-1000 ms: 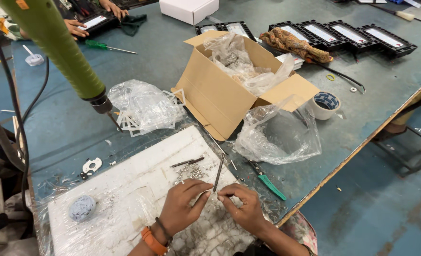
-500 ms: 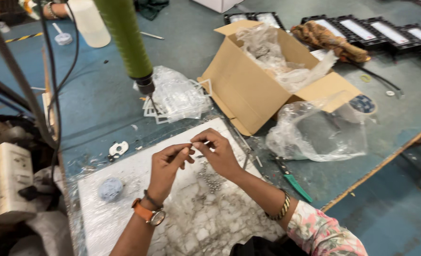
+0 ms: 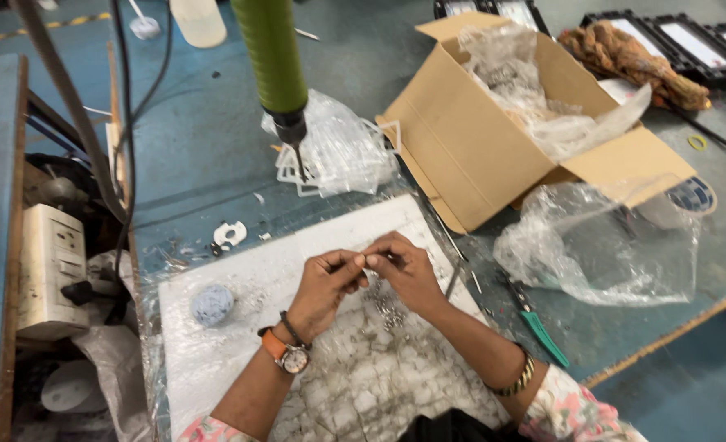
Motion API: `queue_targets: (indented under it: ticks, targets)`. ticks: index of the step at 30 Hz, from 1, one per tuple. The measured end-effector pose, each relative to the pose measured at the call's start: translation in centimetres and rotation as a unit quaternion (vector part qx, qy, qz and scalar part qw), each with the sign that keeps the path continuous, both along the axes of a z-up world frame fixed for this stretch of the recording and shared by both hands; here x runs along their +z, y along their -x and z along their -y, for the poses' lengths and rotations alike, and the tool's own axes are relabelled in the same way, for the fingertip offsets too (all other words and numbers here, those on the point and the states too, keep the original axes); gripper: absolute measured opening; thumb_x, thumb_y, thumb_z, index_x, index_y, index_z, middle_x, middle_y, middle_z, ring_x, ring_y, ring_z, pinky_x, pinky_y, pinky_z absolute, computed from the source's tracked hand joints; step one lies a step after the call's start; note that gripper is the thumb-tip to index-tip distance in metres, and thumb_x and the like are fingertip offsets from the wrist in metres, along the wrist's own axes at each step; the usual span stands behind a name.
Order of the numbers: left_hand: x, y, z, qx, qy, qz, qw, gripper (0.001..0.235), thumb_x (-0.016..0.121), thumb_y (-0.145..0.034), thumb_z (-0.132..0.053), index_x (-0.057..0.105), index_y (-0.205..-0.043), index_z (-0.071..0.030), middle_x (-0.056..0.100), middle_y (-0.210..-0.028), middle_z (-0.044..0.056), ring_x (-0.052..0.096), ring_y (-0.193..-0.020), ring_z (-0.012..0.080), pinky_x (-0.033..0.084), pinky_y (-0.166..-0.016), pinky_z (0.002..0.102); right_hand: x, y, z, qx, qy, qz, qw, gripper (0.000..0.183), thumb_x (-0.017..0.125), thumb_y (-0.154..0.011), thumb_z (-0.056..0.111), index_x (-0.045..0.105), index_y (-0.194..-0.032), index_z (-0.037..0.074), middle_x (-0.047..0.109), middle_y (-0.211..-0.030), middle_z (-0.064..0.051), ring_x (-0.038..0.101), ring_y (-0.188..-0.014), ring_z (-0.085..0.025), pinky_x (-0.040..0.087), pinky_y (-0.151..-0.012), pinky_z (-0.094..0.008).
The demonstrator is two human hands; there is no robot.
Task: The person handles small metallic components on a white foam pad, picking them up and placing them into a plastic bag. They use their hands to manipulate the parts and a pair of pliers is visible on the table but not used during the clip.
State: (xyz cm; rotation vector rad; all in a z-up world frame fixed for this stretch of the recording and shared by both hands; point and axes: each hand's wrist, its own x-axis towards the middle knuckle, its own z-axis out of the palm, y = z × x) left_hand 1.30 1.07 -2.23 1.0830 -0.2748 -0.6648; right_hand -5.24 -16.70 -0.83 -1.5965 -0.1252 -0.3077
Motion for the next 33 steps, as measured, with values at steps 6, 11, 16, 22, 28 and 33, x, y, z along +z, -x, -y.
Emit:
queue_targets:
  ticks: [6, 11, 16, 22, 28, 33]
  targets:
    - [-0.9, -0.4, 0.0, 0.018, 0.015, 0.001, 1.000, 0.018, 0.073, -0.095, -0.015, 0.075, -0.102, 0.002, 0.075, -0.090, 0.008, 0.065, -0.069, 0.0096, 0.044, -0.058, 0.022, 2.5, 1.2, -0.8, -0.107, 0.158, 0.123, 0.974, 0.025, 0.074, -0.093, 0.009, 0.071, -0.116, 0.002, 0.061, -0.110, -0.008, 0.060, -0.089, -0.014, 0.053, -0.075, -0.027]
    - [-0.3, -2.6, -0.8, 0.115, 0.010, 0.019, 0.993, 0.010, 0.071, -0.093, -0.009, 0.073, -0.092, 0.000, 0.079, -0.095, 0.012, 0.069, -0.073, 0.0129, 0.050, -0.061, 0.025, 4.9, 1.9, -0.4, -0.214, 0.413, 0.322, 0.825, 0.032, 0.077, -0.090, 0.015, 0.073, -0.122, 0.016, 0.059, -0.101, -0.008, 0.057, -0.074, -0.017, 0.049, -0.066, -0.031]
    - [-1.2, -3.2, -1.1, 0.154, 0.044, 0.009, 0.987, 0.010, 0.069, -0.093, -0.005, 0.070, -0.086, 0.002, 0.077, -0.096, 0.016, 0.073, -0.077, 0.0179, 0.057, -0.068, 0.029, 6.7, 1.2, 2.7, -0.304, 0.388, 0.153, 0.857, 0.072, 0.073, -0.094, 0.023, 0.038, -0.147, -0.009, 0.063, -0.067, -0.005, 0.057, -0.054, -0.022, 0.045, -0.051, -0.037]
    - [-1.4, -3.2, -0.6, 0.155, 0.002, 0.099, 0.983, 0.006, 0.071, -0.091, -0.003, 0.071, -0.088, 0.002, 0.077, -0.093, 0.016, 0.076, -0.079, 0.0188, 0.063, -0.073, 0.033, 8.5, 1.9, 2.2, -0.236, 0.452, 0.051, 0.859, 0.048, 0.077, -0.088, 0.020, 0.068, -0.134, 0.012, 0.065, -0.057, -0.008, 0.058, -0.049, -0.024, 0.047, -0.053, -0.038]
    - [-3.4, -3.0, -0.5, 0.136, -0.009, 0.153, 0.979, 0.007, 0.073, -0.093, 0.001, 0.067, -0.097, 0.004, 0.075, -0.093, 0.013, 0.076, -0.081, 0.0174, 0.063, -0.074, 0.030, 8.5, 5.3, 3.8, -0.283, 0.353, -0.050, 0.891, 0.029, 0.076, -0.093, 0.010, 0.076, -0.121, 0.010, 0.056, -0.057, -0.011, 0.050, -0.047, -0.020, 0.043, -0.048, -0.034]
    - [-3.2, -3.3, 0.0, 0.102, -0.009, 0.202, 0.974, 0.029, 0.071, -0.090, 0.003, 0.065, -0.118, 0.002, 0.074, -0.100, 0.008, 0.073, -0.090, 0.0130, 0.061, -0.082, 0.027, 5.8, 8.7, 5.8, -0.258, 0.329, -0.058, 0.907, 0.020, 0.075, -0.091, 0.007, 0.075, -0.111, 0.005, 0.074, -0.082, -0.005, 0.067, -0.067, -0.011, 0.054, -0.062, -0.025]
